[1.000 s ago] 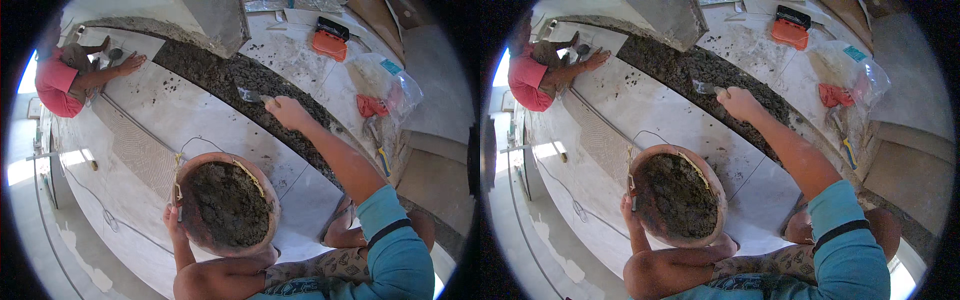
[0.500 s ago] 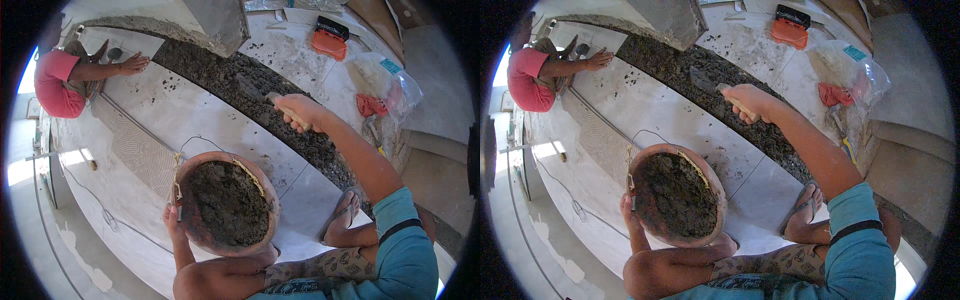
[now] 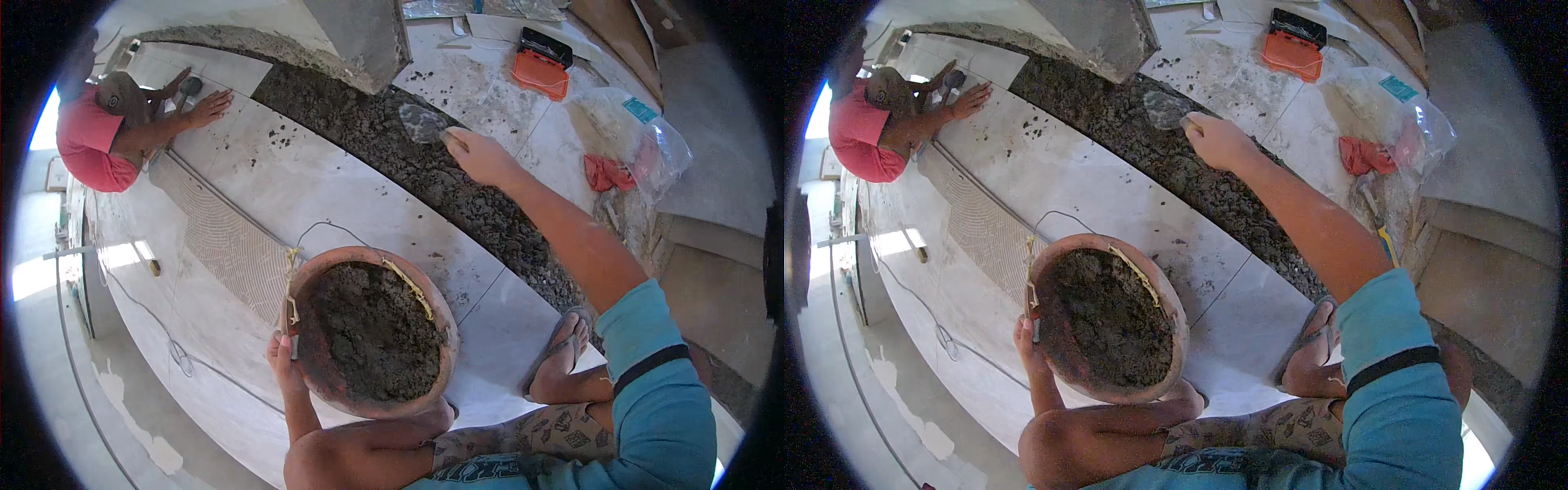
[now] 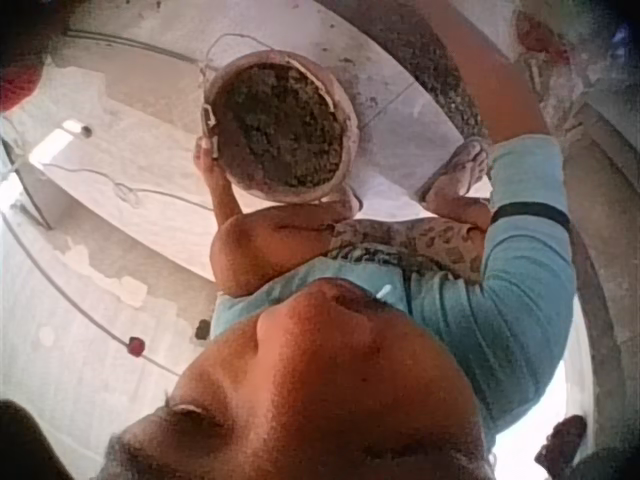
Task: Applying mortar to a floor gap and preparing to lay tiles.
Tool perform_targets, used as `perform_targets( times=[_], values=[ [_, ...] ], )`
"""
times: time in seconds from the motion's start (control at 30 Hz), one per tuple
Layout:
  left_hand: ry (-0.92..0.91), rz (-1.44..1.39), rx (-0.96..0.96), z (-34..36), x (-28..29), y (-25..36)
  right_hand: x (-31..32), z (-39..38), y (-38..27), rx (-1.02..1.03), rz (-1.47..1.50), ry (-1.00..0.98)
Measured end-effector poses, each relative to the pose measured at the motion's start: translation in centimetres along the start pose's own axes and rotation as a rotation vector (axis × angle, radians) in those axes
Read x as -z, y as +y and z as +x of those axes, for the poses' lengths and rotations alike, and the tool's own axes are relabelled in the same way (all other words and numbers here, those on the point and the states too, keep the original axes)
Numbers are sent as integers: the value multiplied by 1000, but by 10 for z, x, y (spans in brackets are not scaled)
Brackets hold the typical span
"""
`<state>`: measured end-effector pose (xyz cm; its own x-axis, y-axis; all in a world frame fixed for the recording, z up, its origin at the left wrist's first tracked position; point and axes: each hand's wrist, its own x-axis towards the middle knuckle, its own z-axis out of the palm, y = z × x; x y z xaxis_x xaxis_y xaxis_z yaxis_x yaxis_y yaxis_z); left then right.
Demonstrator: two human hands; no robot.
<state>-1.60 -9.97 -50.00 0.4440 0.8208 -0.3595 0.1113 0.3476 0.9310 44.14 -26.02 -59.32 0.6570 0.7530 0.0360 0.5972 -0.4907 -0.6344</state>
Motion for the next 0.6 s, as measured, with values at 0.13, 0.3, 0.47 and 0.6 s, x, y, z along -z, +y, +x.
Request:
perform_targets(
  times=[0.13,0.3,0.47,0.6],
  values=[
    [3,-4,6,-4,8,5,-2,-25,-17,-88,-22,-58],
    [-43,-33,9,-1,6,2,19,-39,-17,-308,-130,-267],
    [-54,-47,0,0,1,2,8,-22,6,-262,32,-116],
    [-67,-46,5,0,11,0,15,-57,6,-281,-7,-219]
  ],
)
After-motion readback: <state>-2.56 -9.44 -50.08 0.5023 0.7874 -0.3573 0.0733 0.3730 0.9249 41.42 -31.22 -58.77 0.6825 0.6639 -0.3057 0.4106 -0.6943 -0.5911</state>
